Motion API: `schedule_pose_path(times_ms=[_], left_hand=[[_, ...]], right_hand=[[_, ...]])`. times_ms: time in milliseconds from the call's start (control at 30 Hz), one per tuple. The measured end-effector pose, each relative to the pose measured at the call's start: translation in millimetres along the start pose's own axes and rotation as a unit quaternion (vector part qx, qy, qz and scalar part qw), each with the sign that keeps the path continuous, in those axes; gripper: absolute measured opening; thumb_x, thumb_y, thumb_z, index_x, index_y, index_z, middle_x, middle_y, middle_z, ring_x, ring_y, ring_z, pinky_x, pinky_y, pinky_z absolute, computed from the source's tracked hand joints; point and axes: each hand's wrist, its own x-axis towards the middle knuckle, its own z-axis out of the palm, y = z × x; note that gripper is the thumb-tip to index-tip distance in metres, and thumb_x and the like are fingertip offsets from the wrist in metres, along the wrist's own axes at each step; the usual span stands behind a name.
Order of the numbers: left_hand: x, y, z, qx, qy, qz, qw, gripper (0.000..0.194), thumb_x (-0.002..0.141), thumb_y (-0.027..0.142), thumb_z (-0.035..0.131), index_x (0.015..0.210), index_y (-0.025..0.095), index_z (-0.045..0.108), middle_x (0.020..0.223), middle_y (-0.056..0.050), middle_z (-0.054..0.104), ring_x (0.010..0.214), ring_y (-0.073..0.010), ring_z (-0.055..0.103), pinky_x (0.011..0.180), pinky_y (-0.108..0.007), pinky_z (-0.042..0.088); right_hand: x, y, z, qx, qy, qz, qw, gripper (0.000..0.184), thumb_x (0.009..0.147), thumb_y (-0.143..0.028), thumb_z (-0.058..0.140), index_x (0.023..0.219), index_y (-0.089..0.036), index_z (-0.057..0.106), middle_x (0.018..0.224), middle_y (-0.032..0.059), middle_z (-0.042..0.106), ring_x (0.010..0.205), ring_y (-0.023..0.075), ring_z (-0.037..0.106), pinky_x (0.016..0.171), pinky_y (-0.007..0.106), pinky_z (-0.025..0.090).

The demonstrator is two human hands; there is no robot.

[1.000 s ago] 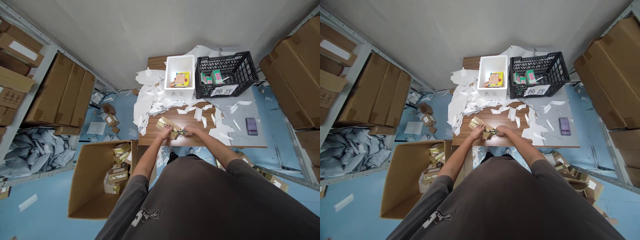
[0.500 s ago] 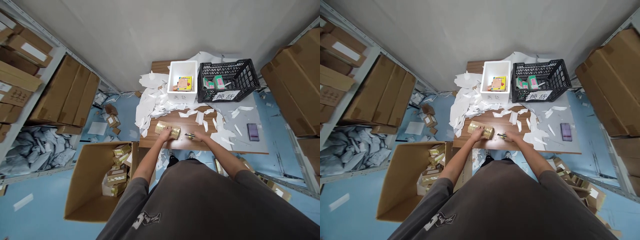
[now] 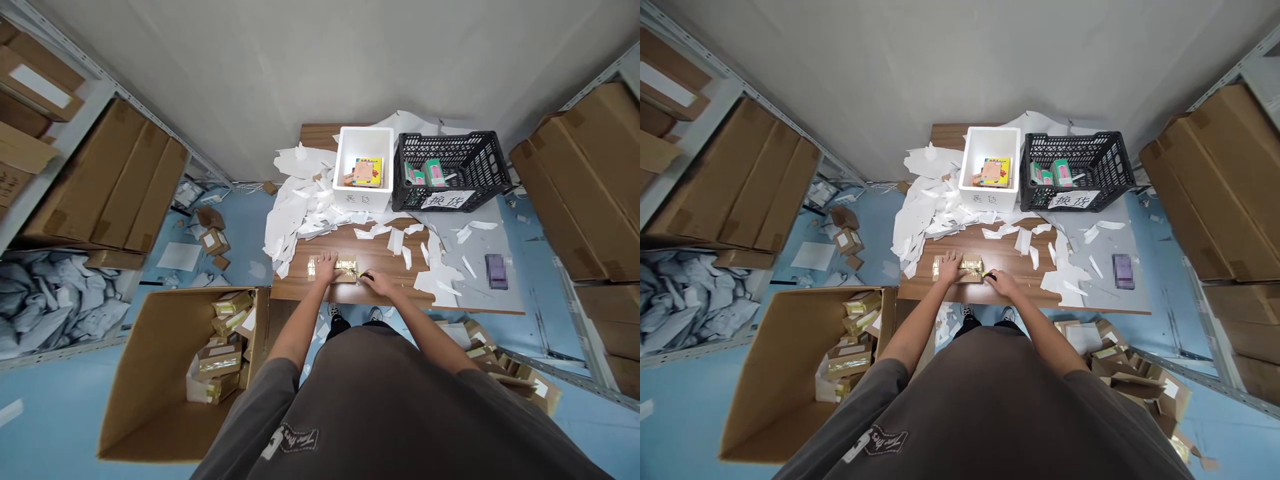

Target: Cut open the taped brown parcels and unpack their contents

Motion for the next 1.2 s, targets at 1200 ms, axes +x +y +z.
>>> schedule_pose_path(times_ms=[1200], left_hand=[[-20,-18,43.3,-0.078,0.198,0.09,0.973,0.059,0.108,0.052,0.055,0.157,0.02,0.059,0.158,-0.017,0.062,0.153,-0.0369,0.048,0.134,-0.057,0.028]], right_hand=[[-21,29,51,0.23,0.222,0.174,0.931,0.048,0.105,-0.067,0.05,0.118,-0.022,0.06,0.103,0.0149,0.08,0.097,0.0324,0.077,0.082,0.04,0.059]])
